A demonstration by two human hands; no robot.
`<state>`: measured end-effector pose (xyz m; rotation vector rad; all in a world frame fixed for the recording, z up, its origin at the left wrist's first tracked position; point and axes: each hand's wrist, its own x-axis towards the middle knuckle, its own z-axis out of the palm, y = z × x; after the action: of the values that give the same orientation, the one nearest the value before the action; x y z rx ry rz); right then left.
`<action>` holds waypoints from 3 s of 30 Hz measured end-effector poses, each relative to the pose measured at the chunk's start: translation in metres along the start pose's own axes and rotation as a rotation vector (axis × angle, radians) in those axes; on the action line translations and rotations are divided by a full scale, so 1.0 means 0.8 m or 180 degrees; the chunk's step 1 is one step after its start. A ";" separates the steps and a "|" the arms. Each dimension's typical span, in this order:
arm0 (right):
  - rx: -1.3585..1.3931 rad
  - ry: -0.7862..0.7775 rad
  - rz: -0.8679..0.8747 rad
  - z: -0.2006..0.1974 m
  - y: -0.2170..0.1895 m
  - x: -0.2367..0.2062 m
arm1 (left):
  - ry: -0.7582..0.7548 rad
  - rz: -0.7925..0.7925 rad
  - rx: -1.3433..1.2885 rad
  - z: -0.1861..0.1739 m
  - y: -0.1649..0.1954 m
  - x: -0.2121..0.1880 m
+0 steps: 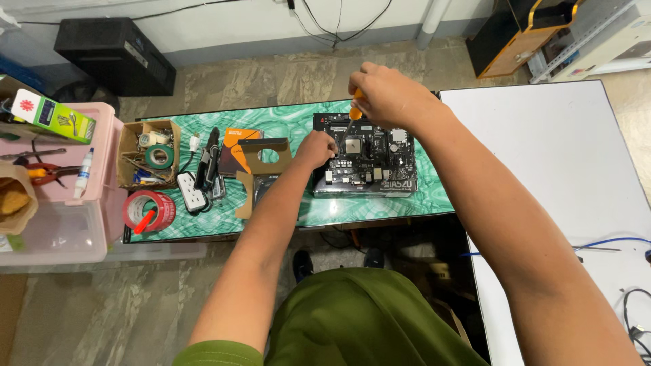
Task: The person unboxes a CPU cooler at a workbench, peels packaging from the cooler, positions it on the motherboard, and uses a screwdriver to drive screws securing the cooler and fan to the board. They then handle the empty packaging and place the cooler box aside on the bench.
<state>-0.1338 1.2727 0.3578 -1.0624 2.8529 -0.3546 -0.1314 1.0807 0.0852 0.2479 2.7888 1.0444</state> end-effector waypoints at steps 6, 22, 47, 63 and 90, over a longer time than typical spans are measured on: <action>-0.0025 0.0011 0.0025 0.001 0.005 -0.002 | 0.0112 0.0097 -0.0214 0.007 -0.001 -0.002; -0.0048 0.0080 0.0088 -0.001 0.017 -0.011 | 0.0186 0.0406 0.0386 0.029 -0.006 -0.008; -0.0183 0.0288 0.0089 -0.007 0.041 -0.002 | 0.0085 0.0396 0.0347 0.020 -0.007 -0.012; -0.0181 0.0270 0.0487 0.027 0.092 -0.005 | 0.0183 0.0525 0.0424 0.013 0.000 -0.022; -0.0128 0.0351 0.0352 0.058 0.081 0.008 | 0.0790 0.0993 -0.0608 0.002 0.100 0.043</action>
<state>-0.1724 1.3072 0.2972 -0.9136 3.0127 -0.3599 -0.1568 1.1484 0.1337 0.5803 2.8986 1.4970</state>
